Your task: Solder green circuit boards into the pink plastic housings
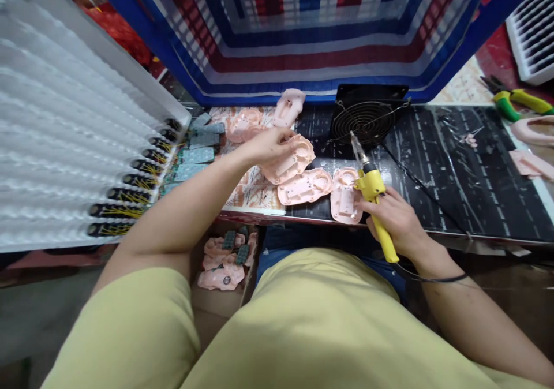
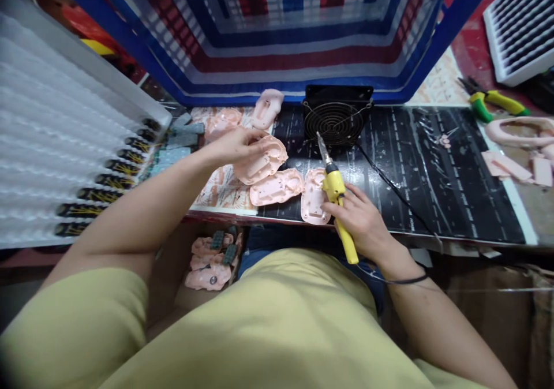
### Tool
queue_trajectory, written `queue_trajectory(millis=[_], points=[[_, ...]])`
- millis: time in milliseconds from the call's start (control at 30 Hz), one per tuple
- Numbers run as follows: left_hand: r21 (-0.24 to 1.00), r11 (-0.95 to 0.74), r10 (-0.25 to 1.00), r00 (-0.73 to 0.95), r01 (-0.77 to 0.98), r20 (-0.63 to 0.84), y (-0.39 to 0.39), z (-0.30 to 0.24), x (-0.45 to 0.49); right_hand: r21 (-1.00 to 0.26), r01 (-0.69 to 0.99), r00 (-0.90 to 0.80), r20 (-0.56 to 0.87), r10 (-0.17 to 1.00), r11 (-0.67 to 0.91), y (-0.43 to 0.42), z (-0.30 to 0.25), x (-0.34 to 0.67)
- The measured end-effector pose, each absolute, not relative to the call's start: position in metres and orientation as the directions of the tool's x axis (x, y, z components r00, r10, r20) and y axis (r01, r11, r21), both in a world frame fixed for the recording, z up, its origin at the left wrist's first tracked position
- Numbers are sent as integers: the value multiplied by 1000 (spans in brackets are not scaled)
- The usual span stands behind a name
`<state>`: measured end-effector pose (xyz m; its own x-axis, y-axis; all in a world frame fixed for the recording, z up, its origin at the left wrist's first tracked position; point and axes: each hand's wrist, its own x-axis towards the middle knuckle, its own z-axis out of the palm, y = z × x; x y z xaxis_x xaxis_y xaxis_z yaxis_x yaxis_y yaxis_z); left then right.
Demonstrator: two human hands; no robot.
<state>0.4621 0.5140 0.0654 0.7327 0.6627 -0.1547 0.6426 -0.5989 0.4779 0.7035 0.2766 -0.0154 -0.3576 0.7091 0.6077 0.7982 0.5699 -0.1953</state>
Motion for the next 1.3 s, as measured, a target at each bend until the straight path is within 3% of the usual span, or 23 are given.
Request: queue_trajectory(millis=[133,267,367,500,600,800,1000,1100,1167,1300], points=[[412,-648,639,752,641,-165,522,65,477,-172,789,-413,564,715,590,278,-20,704],[147,-721,668,735,677,-115,507,64,483,-150,803,-422,540,728,576,272,-22,706],[43,-828,560,828,560,2,487,56,467,-133,810,-420,548,723,571,266,-23,708],[87,-917,383,921,389,-77,461,38,438,-124,808,-422,559,714,575,261,-20,710],[114,-896,409,898,429,-161,447,26,433,-147,798,-407,584,703,584,264,-16,713],[155,-856,473,868,494,-153,450,26,462,-198,770,-422,555,717,607,272,-24,719],[129,-871,459,879,474,-131,469,18,467,-67,804,-453,573,682,590,273,-36,706],[134,-873,453,881,470,-139,470,14,464,-68,778,-462,611,643,625,282,-32,686],[143,-876,451,887,461,-98,468,14,460,-54,773,-460,638,618,632,289,-29,673],[144,-912,403,906,385,131,462,24,437,-13,791,-445,672,591,611,294,-31,668]])
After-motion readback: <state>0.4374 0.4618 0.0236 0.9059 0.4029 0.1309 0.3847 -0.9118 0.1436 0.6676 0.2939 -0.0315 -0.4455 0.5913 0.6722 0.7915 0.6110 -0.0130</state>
